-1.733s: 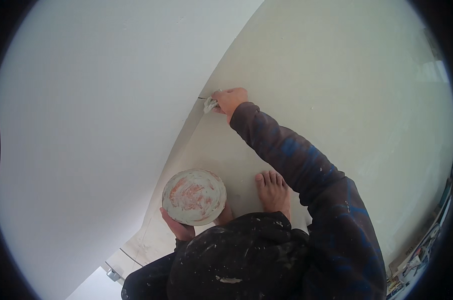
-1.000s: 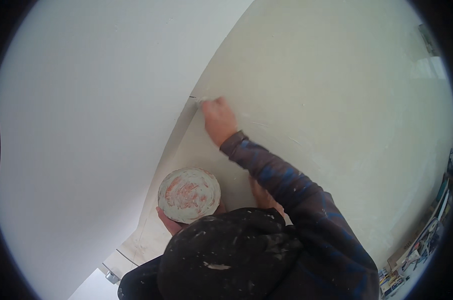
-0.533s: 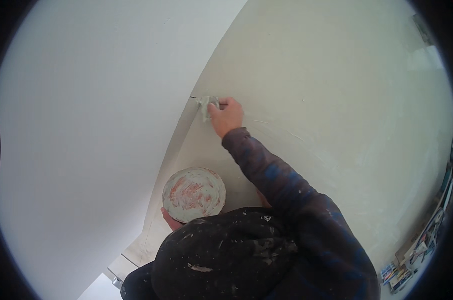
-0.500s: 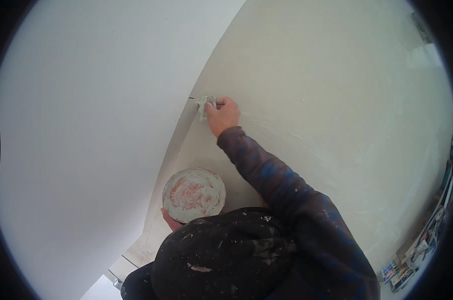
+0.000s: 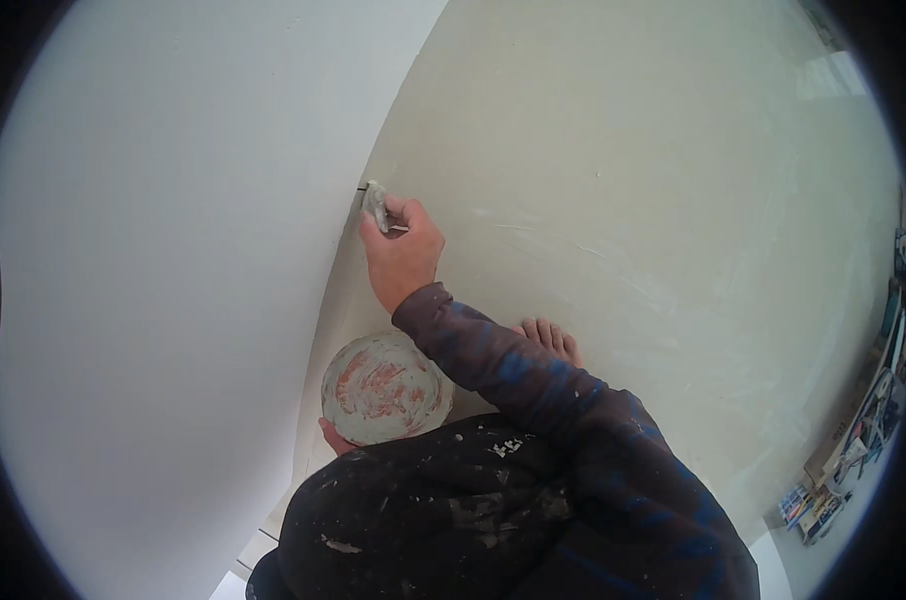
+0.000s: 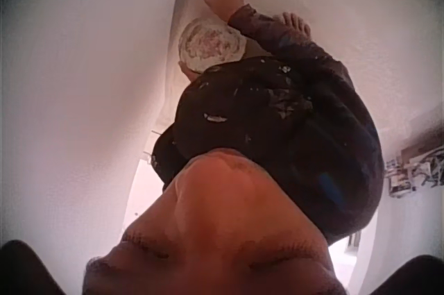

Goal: The person scoops plaster from a bowl using a small putty knife and applies it along the wall joints, repeatedly smoothing the mixture into the corner.

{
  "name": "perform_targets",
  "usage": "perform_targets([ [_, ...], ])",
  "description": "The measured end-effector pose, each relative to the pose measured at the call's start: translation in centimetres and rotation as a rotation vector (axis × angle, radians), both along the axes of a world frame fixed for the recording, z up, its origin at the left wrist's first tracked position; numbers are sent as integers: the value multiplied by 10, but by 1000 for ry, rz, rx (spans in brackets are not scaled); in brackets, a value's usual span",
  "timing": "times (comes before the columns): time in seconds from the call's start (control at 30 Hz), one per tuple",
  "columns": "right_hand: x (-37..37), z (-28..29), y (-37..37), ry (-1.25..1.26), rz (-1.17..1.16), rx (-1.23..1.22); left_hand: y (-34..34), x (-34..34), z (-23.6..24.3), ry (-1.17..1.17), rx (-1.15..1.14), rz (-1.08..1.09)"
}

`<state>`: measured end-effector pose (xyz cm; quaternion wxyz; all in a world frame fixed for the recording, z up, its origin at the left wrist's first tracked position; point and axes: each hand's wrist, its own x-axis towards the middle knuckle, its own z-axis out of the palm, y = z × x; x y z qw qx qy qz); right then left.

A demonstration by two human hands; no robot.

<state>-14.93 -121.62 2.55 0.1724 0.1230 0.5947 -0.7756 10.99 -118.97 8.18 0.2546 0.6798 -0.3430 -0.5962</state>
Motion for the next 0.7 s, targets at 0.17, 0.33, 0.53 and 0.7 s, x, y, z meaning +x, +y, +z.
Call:
perform_targets([
  [0.17,17,-17,16,627,70,281,-1,-1,-1,115,64,-32],
  [0.33,20,-10,45,147,265,194,-7,26,-19,311,26,-123],
  [0.53,-21,-48,18,-129,31,-9,1,-15,1,146,47,-64],
  [0.7,-9,-8,7,-64,-2,-53,-3,15,-10,122,17,-101],
])
